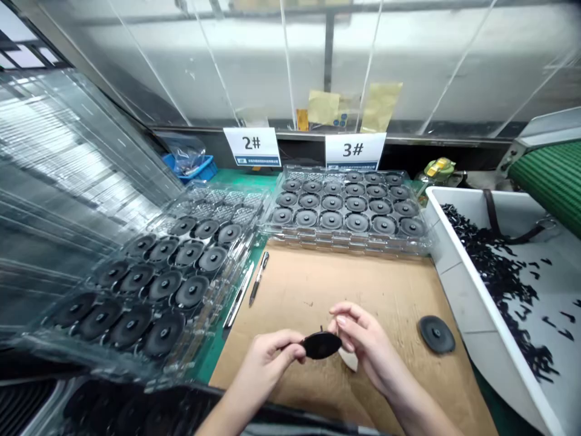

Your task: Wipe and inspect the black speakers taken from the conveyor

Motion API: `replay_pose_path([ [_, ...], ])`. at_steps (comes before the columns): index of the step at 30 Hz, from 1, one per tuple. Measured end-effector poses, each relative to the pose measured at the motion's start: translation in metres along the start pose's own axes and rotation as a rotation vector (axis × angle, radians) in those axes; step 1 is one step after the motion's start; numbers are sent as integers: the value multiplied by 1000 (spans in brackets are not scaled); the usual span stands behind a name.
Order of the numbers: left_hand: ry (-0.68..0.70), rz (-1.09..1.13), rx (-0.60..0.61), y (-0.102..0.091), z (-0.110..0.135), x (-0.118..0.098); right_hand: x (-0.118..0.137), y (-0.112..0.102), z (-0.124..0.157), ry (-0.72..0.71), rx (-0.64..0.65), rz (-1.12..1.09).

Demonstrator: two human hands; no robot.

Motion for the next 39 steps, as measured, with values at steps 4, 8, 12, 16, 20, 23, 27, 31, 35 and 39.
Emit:
replay_pose_path([
  [4, 90, -266, -18, -40, -14, -24, 22, -12, -66, -205, -24, 257],
  [8, 184, -526, -44, -68, -37, -58, 21, -23, -109, -326, -49, 406],
  [12, 240, -696, 7, -79, -88, -87, 8, -24, -115, -372, -21, 484],
  [16, 161, -794, 38, -99, -179, -103, 2, -23, -113, -366, 17, 519],
  [20, 158, -836, -3, -112, -291, -119, -1, -24, -117, -333, 27, 538],
  [23, 168, -868, -34, -107, -367, -126, -6, -23, -121, -320, 29, 548],
  [27, 181, -888, -143, -91, -440, -127, -15, -21, -126, -316, 29, 561],
  [31, 175, -891, -206, -74, -474, -111, -20, -19, -129, -317, 42, 570],
  [35, 272, -873, -283, -67, -460, -108, -16, -20, -127, -318, 55, 572],
  [39, 406, -793, -296, -62, -397, -133, -8, -22, -124, -319, 63, 579],
])
Point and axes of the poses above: each hand's wrist, its own z-axis away from the middle knuckle, its own y-axis out of the palm, x = y × z, the point moved 10 cm from there along -z, towards the middle knuckle, and after that the axes turned 1 degree about y, right-handed, at the moved point
